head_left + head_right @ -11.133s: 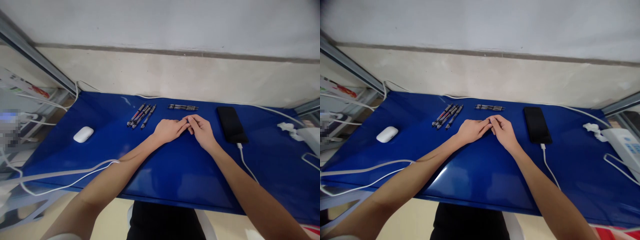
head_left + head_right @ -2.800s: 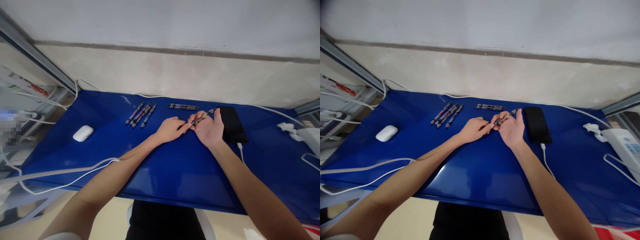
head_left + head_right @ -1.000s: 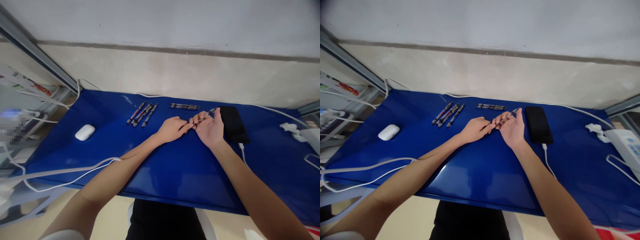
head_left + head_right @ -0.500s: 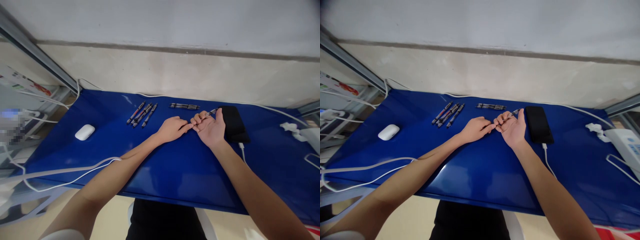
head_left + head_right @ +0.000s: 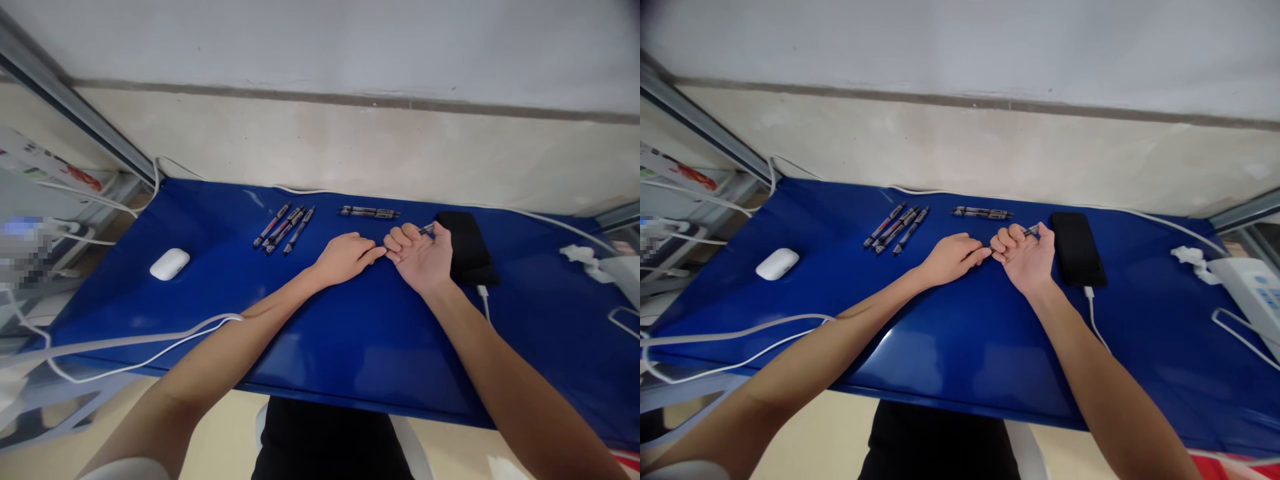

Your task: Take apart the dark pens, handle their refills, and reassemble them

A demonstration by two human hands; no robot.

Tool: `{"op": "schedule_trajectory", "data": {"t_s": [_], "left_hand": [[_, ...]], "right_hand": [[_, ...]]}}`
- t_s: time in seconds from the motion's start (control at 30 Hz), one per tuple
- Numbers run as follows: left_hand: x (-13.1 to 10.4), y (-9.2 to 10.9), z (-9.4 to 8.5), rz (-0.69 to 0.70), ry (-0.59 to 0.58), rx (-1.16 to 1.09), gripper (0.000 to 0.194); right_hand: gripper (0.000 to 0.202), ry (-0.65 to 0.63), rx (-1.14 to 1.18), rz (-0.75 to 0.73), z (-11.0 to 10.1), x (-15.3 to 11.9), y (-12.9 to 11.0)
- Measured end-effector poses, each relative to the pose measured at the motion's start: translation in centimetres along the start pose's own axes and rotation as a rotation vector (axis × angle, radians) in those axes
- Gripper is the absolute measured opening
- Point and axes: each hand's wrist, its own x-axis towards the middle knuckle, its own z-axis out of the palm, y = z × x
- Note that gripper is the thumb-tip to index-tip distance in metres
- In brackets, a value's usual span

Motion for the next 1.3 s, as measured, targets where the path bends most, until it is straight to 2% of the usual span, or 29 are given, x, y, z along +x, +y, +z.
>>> {"op": "schedule_trajectory", "data": {"t_s": [0.27,0.53,0.77,1.3], "left_hand": [[0.01,0.18,-0.18,-0.018,-0.007,-0.002,0.049],[0.03,0.11,-0.15,-0.015,-0.017,0.007,0.050],[0.00,0.13,-0.15,-0.016,-0.016,0.019,0.050],[0.01,-0.01,0.05,-0.007,-0.002,0.034,0.051]], "right_hand": [[0.046,0.007,0.017,-0.018,0.14,-0.06,0.24],[0.049,0.069,-0.035,-0.020,0.54,-0.09,0.29],[0.046,0.047,0.024,-0.017,0.37,-0.06,0.30],[0.048,0.044,-0.012,-0.030,0.36,-0.10,0.40]]}}
